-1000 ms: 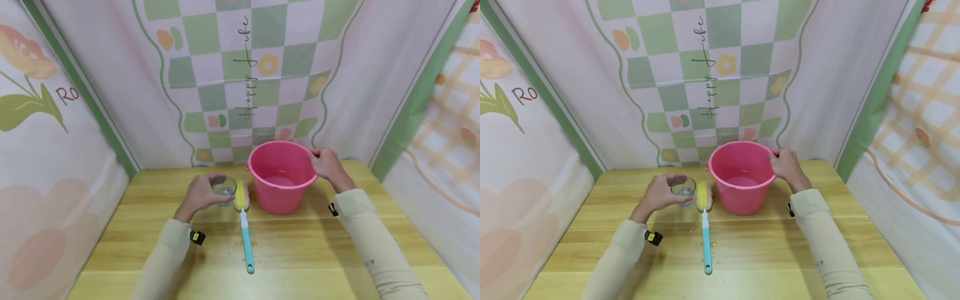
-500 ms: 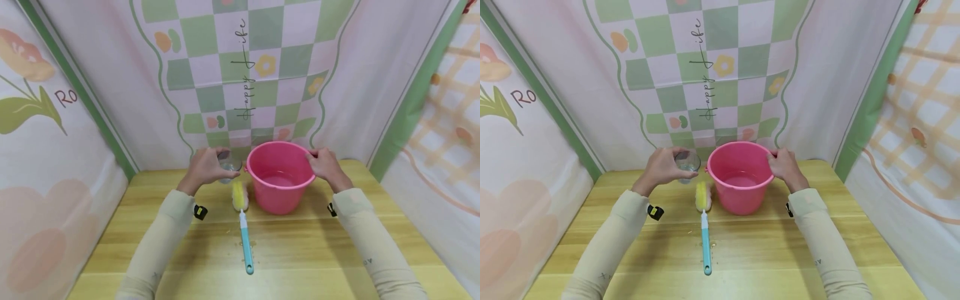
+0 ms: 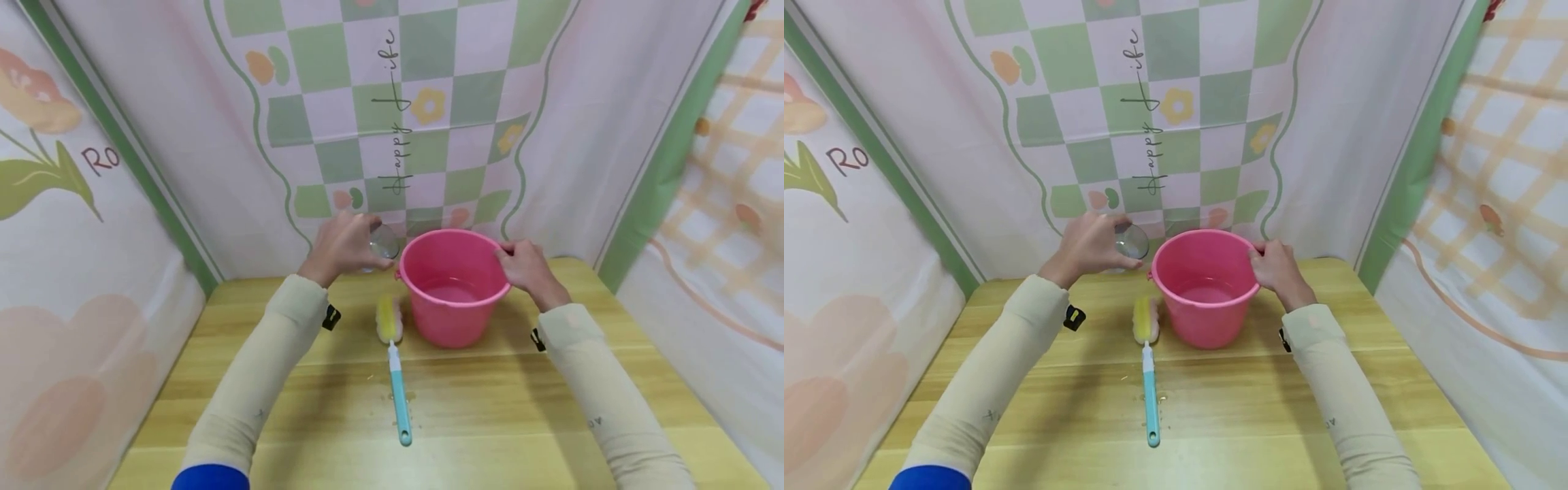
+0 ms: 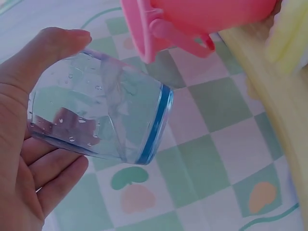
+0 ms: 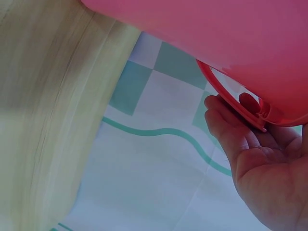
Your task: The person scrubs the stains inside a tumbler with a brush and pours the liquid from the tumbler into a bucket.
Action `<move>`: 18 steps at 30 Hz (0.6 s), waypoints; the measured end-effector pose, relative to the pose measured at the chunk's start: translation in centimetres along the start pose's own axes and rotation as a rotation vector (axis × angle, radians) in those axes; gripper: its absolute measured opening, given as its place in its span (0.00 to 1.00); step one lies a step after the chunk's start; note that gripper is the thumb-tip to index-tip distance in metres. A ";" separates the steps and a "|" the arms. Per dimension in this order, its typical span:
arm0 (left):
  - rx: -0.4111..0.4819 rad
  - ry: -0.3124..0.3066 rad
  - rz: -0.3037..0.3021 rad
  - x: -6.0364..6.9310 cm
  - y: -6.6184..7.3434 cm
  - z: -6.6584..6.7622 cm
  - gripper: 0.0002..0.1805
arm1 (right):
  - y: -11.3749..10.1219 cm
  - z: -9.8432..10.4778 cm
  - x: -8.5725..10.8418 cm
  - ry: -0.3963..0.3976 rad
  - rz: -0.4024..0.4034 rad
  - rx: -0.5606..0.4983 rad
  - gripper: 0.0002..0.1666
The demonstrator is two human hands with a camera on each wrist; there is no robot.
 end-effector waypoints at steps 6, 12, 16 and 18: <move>-0.116 -0.047 -0.018 -1.7 1.5 0.7 0.45 | -0.1 -0.1 0.0 -0.007 0.003 -0.004 0.28; -0.270 -0.073 -0.056 -3.0 3.1 1.3 0.36 | -0.2 -0.1 0.1 -0.024 -0.014 -0.016 0.29; -0.294 -0.092 -0.104 -3.6 4.1 1.4 0.33 | -0.2 0.0 0.2 -0.024 -0.017 -0.020 0.28; -0.301 -0.099 -0.131 -3.9 4.6 1.4 0.33 | -0.2 0.0 0.2 -0.025 -0.020 -0.021 0.28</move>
Point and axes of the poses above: each hand's wrist, its own x-axis away from the middle knuckle, its own z-axis out of the back of the hand, y = z × x, the point moved 3 cm from there along -x, towards the middle knuckle, and after that the axes turned 15 degrees about x, right-handed, at the moved point
